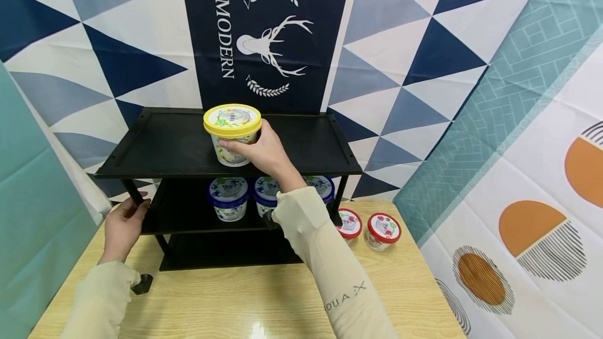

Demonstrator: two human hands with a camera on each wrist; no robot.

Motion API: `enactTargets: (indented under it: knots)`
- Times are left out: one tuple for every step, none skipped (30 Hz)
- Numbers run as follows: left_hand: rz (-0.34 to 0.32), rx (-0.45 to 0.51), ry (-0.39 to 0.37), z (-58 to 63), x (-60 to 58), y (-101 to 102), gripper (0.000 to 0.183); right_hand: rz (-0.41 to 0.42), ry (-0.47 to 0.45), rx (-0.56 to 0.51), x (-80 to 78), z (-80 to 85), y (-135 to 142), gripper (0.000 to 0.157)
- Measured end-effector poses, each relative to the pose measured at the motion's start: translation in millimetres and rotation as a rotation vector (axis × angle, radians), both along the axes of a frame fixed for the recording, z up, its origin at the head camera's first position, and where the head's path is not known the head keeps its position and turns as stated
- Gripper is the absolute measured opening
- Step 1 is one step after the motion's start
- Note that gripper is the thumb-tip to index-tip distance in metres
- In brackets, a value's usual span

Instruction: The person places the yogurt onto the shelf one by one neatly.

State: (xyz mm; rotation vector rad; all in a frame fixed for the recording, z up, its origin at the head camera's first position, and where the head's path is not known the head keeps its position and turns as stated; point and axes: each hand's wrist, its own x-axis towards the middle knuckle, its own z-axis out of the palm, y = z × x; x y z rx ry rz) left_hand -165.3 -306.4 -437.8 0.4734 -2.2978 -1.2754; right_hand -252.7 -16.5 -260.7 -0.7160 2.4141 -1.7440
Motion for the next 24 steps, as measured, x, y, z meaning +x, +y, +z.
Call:
enactTargets:
  knots:
    - [0.000, -0.002, -0.003, 0.2, 0.1, 0.1, 0.033, 0.000, -0.004, 0.005, -0.3, 0.1, 0.2, 0.075]
    - [-0.001, -0.001, -0.001, 0.4, 0.2, 0.1, 0.033, 0.002, -0.008, 0.008, -0.3, 0.4, 0.4, 0.075]
    - [0.000, -0.002, -0.004, 0.7, 0.3, 0.4, 0.033, 0.008, -0.011, 0.011, -0.1, 0.9, 0.6, 0.075]
    - [0.000, -0.002, -0.007, 1.0, 0.5, 0.5, 0.032, 0.009, -0.016, 0.017, 0.0, 1.3, 1.0, 0.075]
    - [-0.001, -0.003, -0.010, 1.3, 0.6, 0.7, 0.033, 0.008, -0.019, 0.025, 0.2, 1.8, 1.4, 0.075]
    - [-0.001, -0.002, -0.013, 1.5, 0.6, 0.9, 0.033, 0.009, -0.023, 0.033, 0.5, 2.4, 1.9, 0.075]
    - [0.000, -0.002, -0.012, 1.6, 0.6, 1.0, 0.032, 0.005, -0.027, 0.045, 0.8, 3.0, 2.6, 0.075]
    - [-0.001, -0.003, -0.009, 1.8, 0.6, 1.2, 0.032, 0.005, -0.031, 0.054, 1.2, 3.6, 3.2, 0.075]
    - [-0.003, -0.004, -0.005, 1.8, 0.6, 1.2, 0.031, 0.000, -0.034, 0.068, 1.6, 4.2, 4.0, 0.076]
    - [-0.005, -0.004, -0.001, 1.6, 0.5, 1.4, 0.031, -0.006, -0.039, 0.081, 1.7, 4.3, 4.9, 0.076]
    - [-0.006, -0.002, 0.007, 1.3, 0.3, 1.4, 0.030, -0.007, -0.044, 0.088, 1.7, 4.4, 5.9, 0.075]
    - [-0.006, -0.001, 0.014, 0.9, 0.2, 1.2, 0.029, -0.006, -0.048, 0.092, 1.9, 4.5, 6.8, 0.074]
    - [-0.005, 0.000, 0.020, 0.5, 0.0, 0.9, 0.029, -0.004, -0.051, 0.095, 1.9, 4.4, 7.7, 0.073]
    - [-0.005, -0.002, 0.022, 0.3, -0.1, 0.9, 0.029, 0.003, -0.051, 0.093, 1.8, 4.2, 8.4, 0.071]
    - [-0.003, -0.002, 0.021, 0.1, -0.2, 0.9, 0.029, 0.007, -0.048, 0.093, 1.8, 3.9, 9.1, 0.070]
    - [0.001, -0.003, 0.016, 0.1, -0.4, 0.9, 0.030, 0.012, -0.046, 0.090, 1.7, 3.6, 9.7, 0.068]
    - [0.004, -0.002, 0.016, 0.0, -0.4, 1.0, 0.030, 0.017, -0.042, 0.087, 1.7, 3.4, 10.1, 0.067]
    - [0.006, -0.002, 0.011, 0.0, -0.4, 1.3, 0.030, 0.019, -0.037, 0.087, 1.8, 3.1, 10.4, 0.066]
    - [0.006, 0.000, 0.008, -0.2, -0.4, 1.3, 0.030, 0.021, -0.032, 0.087, 1.8, 2.9, 10.6, 0.065]
    - [0.006, 0.000, 0.006, -0.1, -0.4, 1.6, 0.030, 0.021, -0.027, 0.089, 1.7, 2.7, 10.7, 0.065]
    - [0.006, 0.002, 0.009, 0.0, -0.4, 1.7, 0.030, 0.020, -0.023, 0.090, 1.7, 2.5, 10.8, 0.065]
    - [0.006, 0.003, 0.013, 0.2, -0.3, 1.9, 0.030, 0.019, -0.021, 0.091, 1.5, 2.3, 10.8, 0.065]
    - [0.008, 0.004, 0.018, 0.3, -0.3, 2.2, 0.029, 0.019, -0.019, 0.091, 1.5, 2.1, 10.8, 0.065]
    - [0.008, 0.003, 0.019, 0.4, -0.4, 2.2, 0.030, 0.019, -0.017, 0.090, 1.4, 2.0, 10.9, 0.065]
